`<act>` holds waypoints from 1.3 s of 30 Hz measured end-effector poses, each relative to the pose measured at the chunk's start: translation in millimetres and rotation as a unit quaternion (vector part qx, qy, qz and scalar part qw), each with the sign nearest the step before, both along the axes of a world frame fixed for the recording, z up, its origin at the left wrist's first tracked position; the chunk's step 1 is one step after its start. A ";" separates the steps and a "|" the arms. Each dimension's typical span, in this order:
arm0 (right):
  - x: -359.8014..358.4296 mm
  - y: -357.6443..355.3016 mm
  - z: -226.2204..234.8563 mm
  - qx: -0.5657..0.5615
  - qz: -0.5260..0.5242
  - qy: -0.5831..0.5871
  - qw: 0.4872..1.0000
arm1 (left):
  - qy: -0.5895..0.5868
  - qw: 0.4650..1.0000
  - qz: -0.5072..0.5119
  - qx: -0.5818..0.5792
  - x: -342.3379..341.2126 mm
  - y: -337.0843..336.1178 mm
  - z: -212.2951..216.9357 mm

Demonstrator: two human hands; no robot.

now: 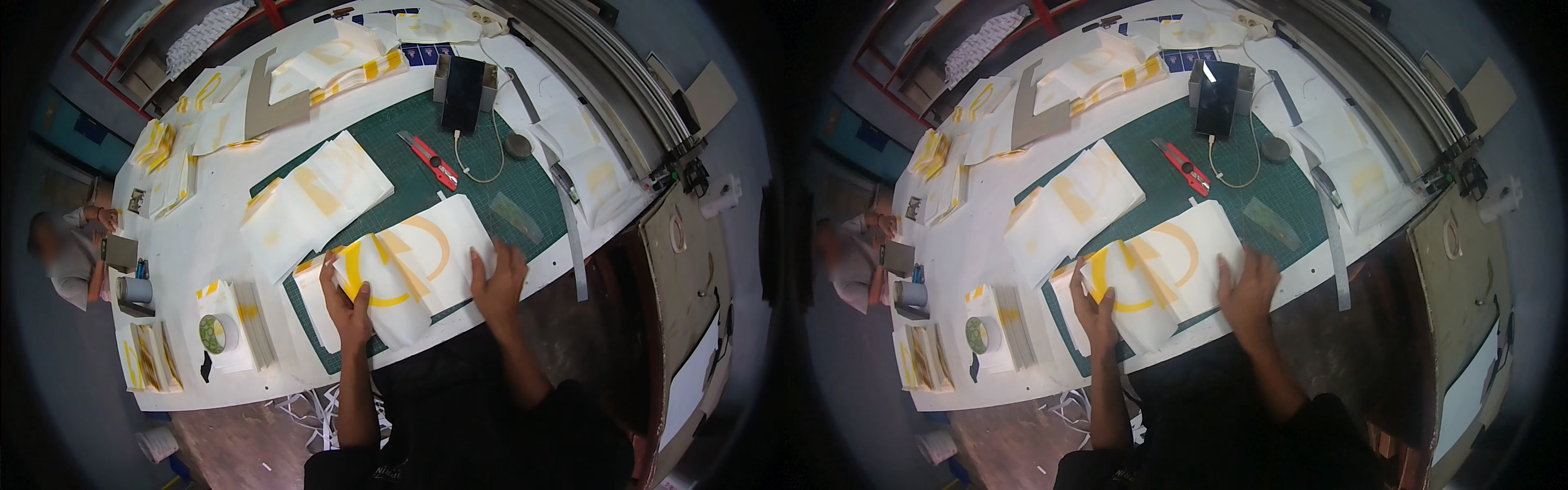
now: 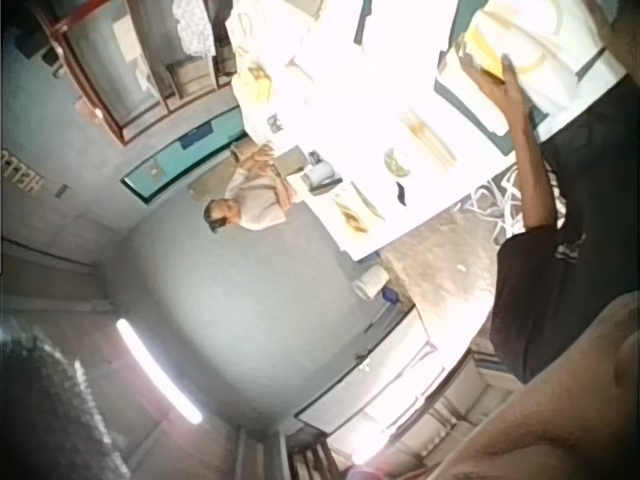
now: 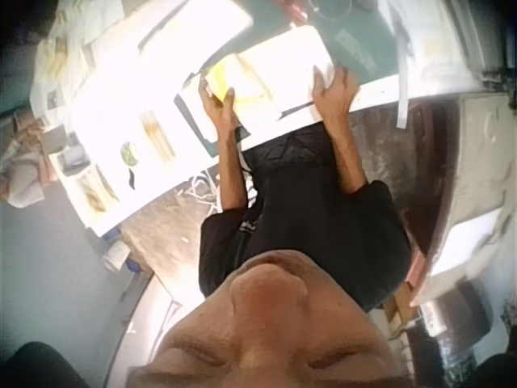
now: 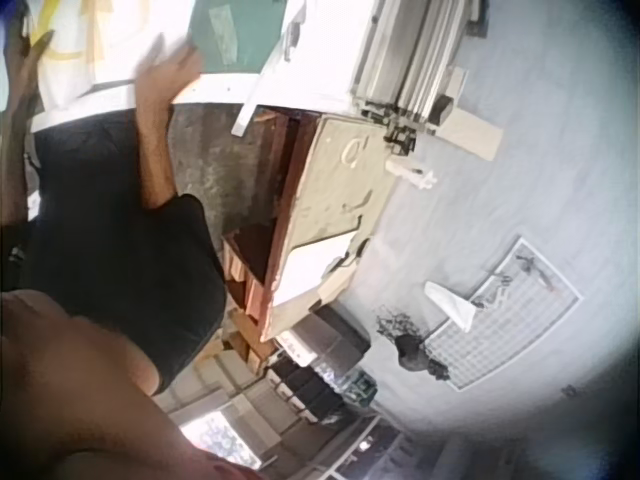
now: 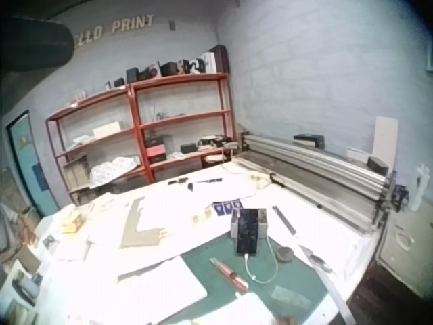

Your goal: The person assembles a stack of white paper sheets by hand on a green cutting mat. They repeatedly open the stack to reveal yellow circular patterns, smooth the pages, and fold the sheets. The person handles the paper stack one at a time, ensuring the pages are aligned and the patterns are visible.

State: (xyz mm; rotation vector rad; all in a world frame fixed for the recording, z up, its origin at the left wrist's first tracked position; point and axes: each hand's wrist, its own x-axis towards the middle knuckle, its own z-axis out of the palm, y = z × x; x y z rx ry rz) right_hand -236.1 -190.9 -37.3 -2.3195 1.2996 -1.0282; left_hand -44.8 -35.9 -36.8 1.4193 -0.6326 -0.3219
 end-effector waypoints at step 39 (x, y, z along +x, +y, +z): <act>-1.8 -0.5 10.4 -0.005 -0.011 -0.151 0.988 | -0.085 0.994 0.020 0.067 2.9 4.7 -2.8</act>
